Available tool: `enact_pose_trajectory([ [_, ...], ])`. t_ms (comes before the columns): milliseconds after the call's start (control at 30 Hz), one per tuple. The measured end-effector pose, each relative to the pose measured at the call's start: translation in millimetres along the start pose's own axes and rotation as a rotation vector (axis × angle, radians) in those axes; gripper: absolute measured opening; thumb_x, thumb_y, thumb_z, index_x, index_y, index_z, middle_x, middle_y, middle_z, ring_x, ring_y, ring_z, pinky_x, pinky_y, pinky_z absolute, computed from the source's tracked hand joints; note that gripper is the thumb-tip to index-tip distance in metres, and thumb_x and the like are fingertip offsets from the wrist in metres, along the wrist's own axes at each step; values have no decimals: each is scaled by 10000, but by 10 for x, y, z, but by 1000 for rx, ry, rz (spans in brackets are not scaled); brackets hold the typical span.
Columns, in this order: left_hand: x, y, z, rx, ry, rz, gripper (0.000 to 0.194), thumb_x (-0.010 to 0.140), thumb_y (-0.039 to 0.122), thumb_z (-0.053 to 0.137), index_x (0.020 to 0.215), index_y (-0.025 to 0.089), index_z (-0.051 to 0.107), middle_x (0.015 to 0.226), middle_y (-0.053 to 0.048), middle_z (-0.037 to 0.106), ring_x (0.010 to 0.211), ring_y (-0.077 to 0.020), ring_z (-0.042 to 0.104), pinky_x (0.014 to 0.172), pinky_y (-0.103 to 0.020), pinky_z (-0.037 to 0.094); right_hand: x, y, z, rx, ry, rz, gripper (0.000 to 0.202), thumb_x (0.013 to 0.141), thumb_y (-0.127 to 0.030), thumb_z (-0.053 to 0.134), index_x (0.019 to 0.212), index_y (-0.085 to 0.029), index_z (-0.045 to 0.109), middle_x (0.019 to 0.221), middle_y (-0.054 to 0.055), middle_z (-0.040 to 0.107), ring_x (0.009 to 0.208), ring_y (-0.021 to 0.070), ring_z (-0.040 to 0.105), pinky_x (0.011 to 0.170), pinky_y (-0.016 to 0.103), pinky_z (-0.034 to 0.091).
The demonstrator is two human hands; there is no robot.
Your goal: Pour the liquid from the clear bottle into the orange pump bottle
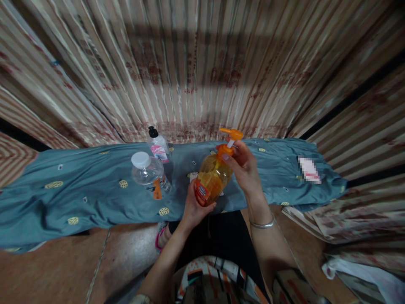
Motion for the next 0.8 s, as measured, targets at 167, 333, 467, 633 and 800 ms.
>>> enact_pose_trajectory([
  [167, 51, -48, -9, 2, 35, 21, 673, 1017, 513, 801, 1602, 249, 599, 1634, -163, 627, 1461, -383, 649, 1212, -682, 560, 5, -72, 2, -144, -65, -66, 566, 918, -765, 871, 1247, -322, 746, 1202, 37, 863, 1121, 264, 811, 1049, 423, 648],
  [333, 236, -134, 3, 17, 67, 13, 637, 1025, 501, 794, 1581, 244, 617, 1638, -161, 624, 1445, -375, 658, 1201, -671, 571, 121, -162, -52, -257, -101, -131, 493, 939, -724, 871, 1198, -313, 793, 1106, 14, 851, 1037, 250, 786, 1021, 417, 627],
  [467, 391, -205, 117, 12, 47, 4, 583, 1035, 492, 785, 1538, 233, 646, 1585, -155, 660, 1385, -350, 694, 1146, -627, 616, 295, -186, -130, -299, -83, -193, 433, 895, -656, 941, 1114, -303, 822, 1053, -1, 842, 990, 237, 777, 977, 396, 618],
  [633, 434, -311, 226, 34, 34, -16, 545, 1041, 489, 781, 1502, 224, 666, 1529, -147, 691, 1320, -327, 723, 1100, -591, 643, 490, -230, -342, -219, 81, -232, 455, 820, -639, 997, 1019, -275, 809, 998, -13, 835, 927, 206, 793, 827, 324, 617],
  [800, 408, -419, 200, 84, 56, -21, 544, 1040, 487, 782, 1502, 224, 667, 1543, -148, 684, 1334, -331, 717, 1105, -594, 641, 594, -581, -728, -167, 274, -350, 482, 806, -615, 1021, 978, -242, 768, 973, 12, 811, 810, 169, 750, 752, 298, 632],
])
Point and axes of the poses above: each hand's wrist, its own x-axis towards the middle knuckle, its own z-axis out of the palm, y = z × x, the point moved 5 cm from there along x, towards the middle knuckle
